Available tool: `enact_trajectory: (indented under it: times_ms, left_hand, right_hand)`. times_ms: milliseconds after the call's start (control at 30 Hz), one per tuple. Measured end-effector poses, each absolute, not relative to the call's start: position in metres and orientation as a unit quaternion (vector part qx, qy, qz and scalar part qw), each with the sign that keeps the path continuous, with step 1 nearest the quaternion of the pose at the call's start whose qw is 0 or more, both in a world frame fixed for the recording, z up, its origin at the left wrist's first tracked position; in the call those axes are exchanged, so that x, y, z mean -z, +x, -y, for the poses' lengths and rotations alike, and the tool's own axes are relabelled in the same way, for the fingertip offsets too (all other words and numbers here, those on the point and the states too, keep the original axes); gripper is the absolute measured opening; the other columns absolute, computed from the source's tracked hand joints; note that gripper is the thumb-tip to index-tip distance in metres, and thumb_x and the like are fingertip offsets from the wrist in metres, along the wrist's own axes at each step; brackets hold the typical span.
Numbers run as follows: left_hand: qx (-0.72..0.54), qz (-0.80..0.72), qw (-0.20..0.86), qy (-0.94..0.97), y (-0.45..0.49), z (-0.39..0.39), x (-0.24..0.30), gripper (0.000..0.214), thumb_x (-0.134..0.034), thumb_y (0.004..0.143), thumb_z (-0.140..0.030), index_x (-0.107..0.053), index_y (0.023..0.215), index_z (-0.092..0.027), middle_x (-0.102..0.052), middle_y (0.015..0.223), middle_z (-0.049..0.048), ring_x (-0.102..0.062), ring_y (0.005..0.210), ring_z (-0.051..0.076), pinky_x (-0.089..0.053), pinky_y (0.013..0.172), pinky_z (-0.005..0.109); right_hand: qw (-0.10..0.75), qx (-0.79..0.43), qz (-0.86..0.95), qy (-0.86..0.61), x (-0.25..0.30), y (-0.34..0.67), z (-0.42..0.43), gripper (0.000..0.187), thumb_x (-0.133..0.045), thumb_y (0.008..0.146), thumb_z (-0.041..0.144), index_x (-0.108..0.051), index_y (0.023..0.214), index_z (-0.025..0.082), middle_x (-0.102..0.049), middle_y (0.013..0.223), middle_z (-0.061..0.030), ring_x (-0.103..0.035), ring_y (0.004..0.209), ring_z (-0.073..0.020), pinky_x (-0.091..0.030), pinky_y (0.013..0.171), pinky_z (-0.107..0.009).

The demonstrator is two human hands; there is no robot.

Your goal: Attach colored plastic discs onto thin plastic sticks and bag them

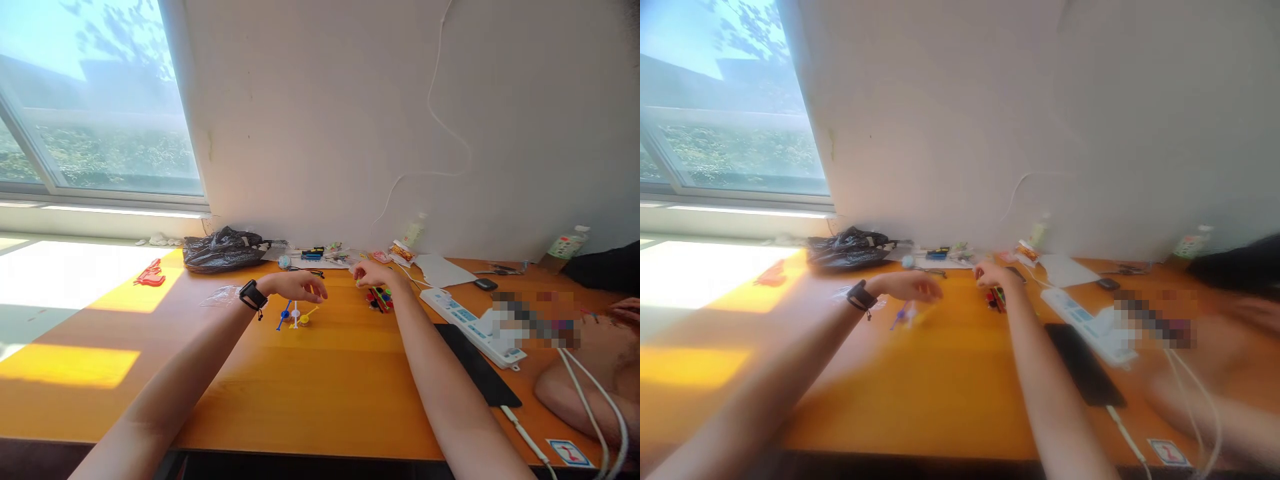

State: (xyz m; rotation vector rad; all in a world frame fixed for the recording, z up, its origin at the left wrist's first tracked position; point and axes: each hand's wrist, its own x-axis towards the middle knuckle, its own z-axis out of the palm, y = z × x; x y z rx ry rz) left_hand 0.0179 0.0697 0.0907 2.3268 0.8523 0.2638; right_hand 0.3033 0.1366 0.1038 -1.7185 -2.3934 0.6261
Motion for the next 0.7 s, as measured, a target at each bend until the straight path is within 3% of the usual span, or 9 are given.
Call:
enact_trajectory:
  times_ms: [100, 233, 333, 500, 600, 700]
  left_hand:
    - [-0.21, -0.357, 0.336, 0.846, 0.022, -0.065, -0.099, 0.042, -0.067, 0.098, -0.048, -0.073, 0.126, -0.017, -0.076, 0.119, 0.0126, -0.071, 0.095, 0.02, -0.054, 0.081, 0.028]
    - [-0.314, -0.356, 0.423, 0.772, 0.025, -0.054, -0.113, 0.057, -0.057, 0.101, -0.063, -0.068, 0.131, -0.016, -0.073, 0.124, 0.0144, -0.072, 0.099, 0.021, -0.056, 0.082, 0.03]
    - [-0.353, -0.34, 0.458, 0.742, 0.025, -0.051, -0.119, 0.06, -0.061, 0.097, -0.067, -0.072, 0.119, -0.012, -0.075, 0.112, 0.0138, -0.072, 0.1, 0.023, -0.056, 0.086, 0.032]
    - [-0.361, -0.307, 0.494, 0.729, 0.021, -0.053, -0.121, 0.054, -0.079, 0.087, -0.06, -0.075, 0.106, -0.01, -0.077, 0.098, 0.0128, -0.073, 0.089, 0.021, -0.058, 0.085, 0.035]
    - [-0.356, -0.302, 0.494, 0.734, 0.018, -0.052, -0.124, 0.048, -0.079, 0.089, -0.056, -0.076, 0.104, -0.01, -0.078, 0.096, 0.0122, -0.073, 0.086, 0.019, -0.058, 0.085, 0.033]
    - [-0.366, -0.309, 0.47, 0.741, 0.018, -0.049, -0.126, 0.044, -0.078, 0.09, -0.052, -0.078, 0.103, -0.01, -0.078, 0.09, 0.0114, -0.07, 0.076, 0.015, -0.056, 0.076, 0.028]
  right_hand:
    - [0.12, -0.187, 0.823, -0.524, -0.125, 0.292, -0.132, 0.024, -0.077, 0.08, 0.022, -0.07, 0.103, 0.017, -0.07, 0.098, -0.0057, -0.063, 0.087, -0.0167, -0.046, 0.074, -0.024]
    - [0.235, -0.221, 0.878, -0.354, -0.154, 0.267, -0.101, 0.027, -0.068, 0.089, 0.034, -0.067, 0.113, 0.021, -0.067, 0.093, -0.0023, -0.061, 0.081, -0.0159, -0.045, 0.068, -0.024]
    - [0.245, -0.242, 0.9, -0.268, -0.166, 0.246, -0.072, 0.027, -0.067, 0.089, 0.032, -0.067, 0.114, 0.024, -0.068, 0.086, 0.0006, -0.06, 0.075, -0.0149, -0.043, 0.065, -0.024]
    - [0.243, -0.223, 0.904, -0.271, -0.165, 0.226, -0.054, 0.03, -0.066, 0.081, 0.019, -0.068, 0.111, 0.024, -0.07, 0.083, 0.0016, -0.06, 0.072, -0.014, -0.041, 0.062, -0.023]
    - [0.244, -0.229, 0.904, -0.267, -0.166, 0.232, -0.061, 0.026, -0.068, 0.082, 0.024, -0.068, 0.108, 0.023, -0.071, 0.085, 0.0009, -0.061, 0.074, -0.0145, -0.043, 0.065, -0.024]
    - [0.23, -0.199, 0.9, -0.312, -0.169, 0.252, -0.075, 0.018, -0.071, 0.084, 0.035, -0.069, 0.094, 0.02, -0.07, 0.084, -0.0008, -0.06, 0.075, -0.015, -0.042, 0.064, -0.024]
